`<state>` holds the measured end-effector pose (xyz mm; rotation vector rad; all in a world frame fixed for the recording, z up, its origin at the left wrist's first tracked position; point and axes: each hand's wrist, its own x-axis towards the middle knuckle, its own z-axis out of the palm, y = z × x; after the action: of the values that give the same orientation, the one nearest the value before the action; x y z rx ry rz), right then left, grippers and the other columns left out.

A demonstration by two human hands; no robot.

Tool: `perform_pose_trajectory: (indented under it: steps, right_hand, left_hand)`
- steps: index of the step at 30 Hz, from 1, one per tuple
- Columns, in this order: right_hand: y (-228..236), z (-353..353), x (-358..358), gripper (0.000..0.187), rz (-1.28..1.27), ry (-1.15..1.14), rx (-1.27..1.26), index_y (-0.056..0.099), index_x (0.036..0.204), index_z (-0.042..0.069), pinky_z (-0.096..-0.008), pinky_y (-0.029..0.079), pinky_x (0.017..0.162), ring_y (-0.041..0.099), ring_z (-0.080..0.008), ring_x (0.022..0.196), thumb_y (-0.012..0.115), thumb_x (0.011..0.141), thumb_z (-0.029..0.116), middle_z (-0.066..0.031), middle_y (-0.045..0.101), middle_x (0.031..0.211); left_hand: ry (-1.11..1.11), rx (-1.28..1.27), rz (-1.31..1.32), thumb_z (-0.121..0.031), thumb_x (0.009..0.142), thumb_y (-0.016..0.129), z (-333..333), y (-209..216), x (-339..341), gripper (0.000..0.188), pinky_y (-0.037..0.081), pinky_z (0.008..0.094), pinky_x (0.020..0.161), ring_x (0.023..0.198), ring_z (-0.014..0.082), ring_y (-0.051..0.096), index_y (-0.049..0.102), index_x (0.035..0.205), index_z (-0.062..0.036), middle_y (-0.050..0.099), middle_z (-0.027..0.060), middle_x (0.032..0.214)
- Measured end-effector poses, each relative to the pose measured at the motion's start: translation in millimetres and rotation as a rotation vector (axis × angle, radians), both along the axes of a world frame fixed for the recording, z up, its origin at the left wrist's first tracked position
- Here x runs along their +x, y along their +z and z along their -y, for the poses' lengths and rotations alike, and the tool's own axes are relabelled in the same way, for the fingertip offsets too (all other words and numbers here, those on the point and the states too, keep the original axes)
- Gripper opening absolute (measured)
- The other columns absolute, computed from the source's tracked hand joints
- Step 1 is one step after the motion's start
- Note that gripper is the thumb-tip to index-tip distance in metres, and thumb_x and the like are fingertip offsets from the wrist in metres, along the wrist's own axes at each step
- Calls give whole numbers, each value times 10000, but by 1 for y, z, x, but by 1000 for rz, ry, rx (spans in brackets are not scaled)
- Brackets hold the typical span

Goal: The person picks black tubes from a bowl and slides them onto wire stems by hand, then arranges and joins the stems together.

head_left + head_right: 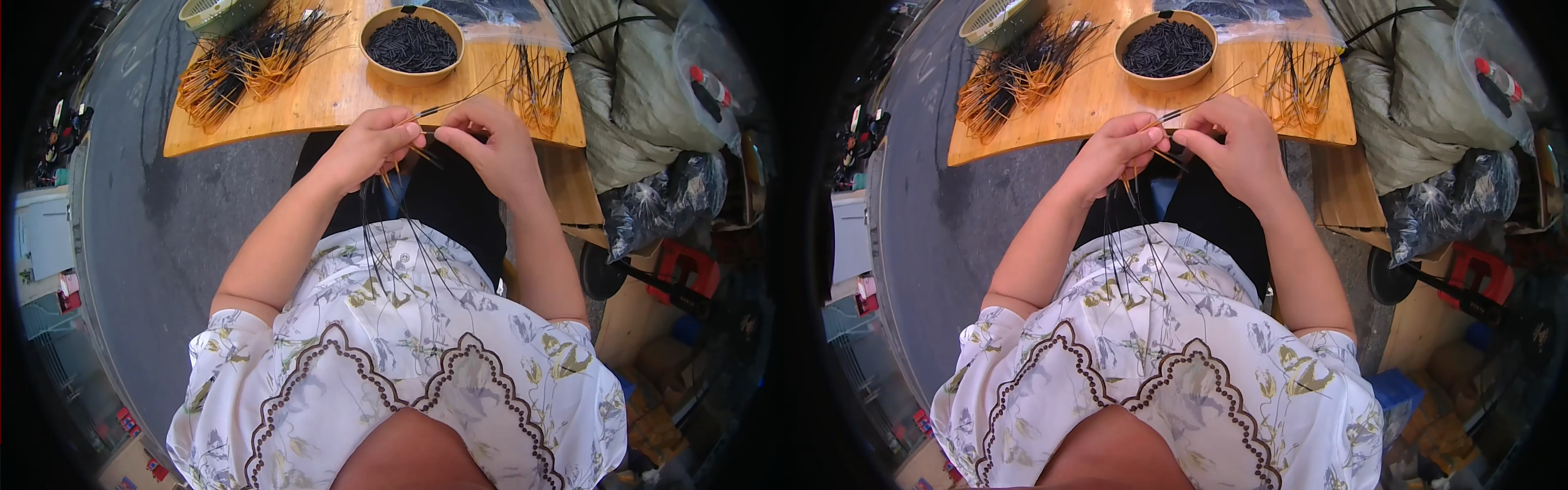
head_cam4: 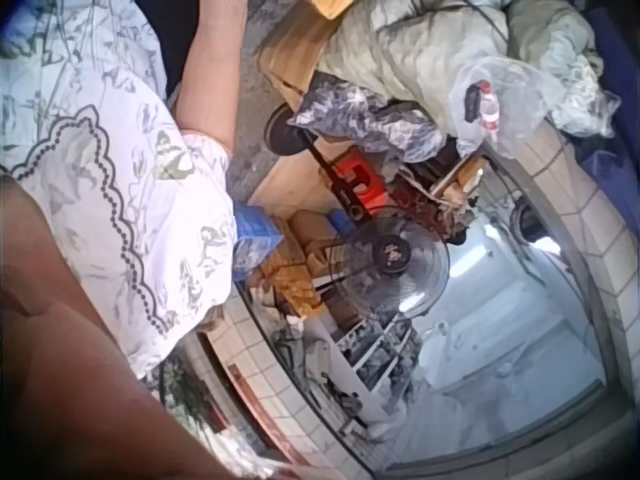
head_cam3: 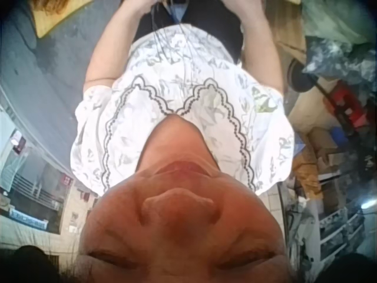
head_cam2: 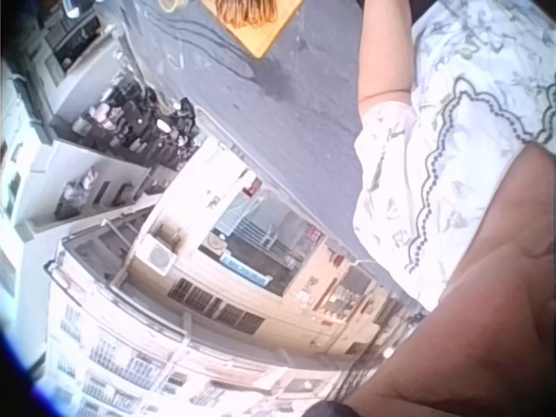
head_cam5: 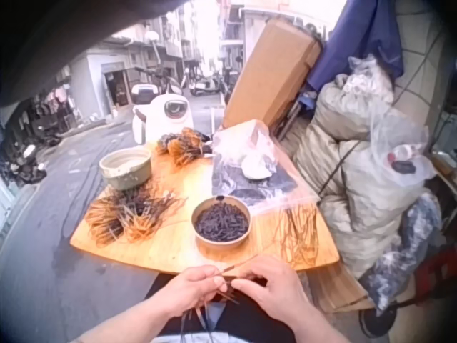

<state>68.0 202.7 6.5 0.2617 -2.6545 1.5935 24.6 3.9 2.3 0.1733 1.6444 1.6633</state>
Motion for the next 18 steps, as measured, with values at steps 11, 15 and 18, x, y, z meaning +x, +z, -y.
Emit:
perform_pose_trajectory:
  steps: [11, 15, 18]
  right_hand:
    - [6, -2, -5, 136, -627, -46, 460, 665, 815, 88, -339, 377, 724, 529, -213, 803, 717, 689, 86, -16, 596, 811]
    - [5, -2, -6, 123, -630, -3, 468, 640, 771, 97, -338, 339, 732, 529, -191, 797, 725, 683, 104, 10, 608, 790]
    - [0, -3, -9, 120, -595, -35, 414, 642, 765, 101, -341, 337, 741, 531, -183, 789, 729, 685, 119, 14, 613, 755]
  left_hand:
    - [-54, -31, 83, -206, 927, 527, 3, 7, -5, 202, 239, 178, 423, 483, 10, 334, 632, 830, -64, 427, -76, 582]
    - [-68, 21, 124, -205, 925, 530, 5, 3, -8, 209, 231, 178, 406, 459, 11, 322, 631, 827, -50, 431, -71, 568]
    - [-65, 16, 123, -205, 924, 533, 6, 3, -9, 205, 231, 175, 402, 452, 11, 326, 633, 830, -52, 442, -68, 566]
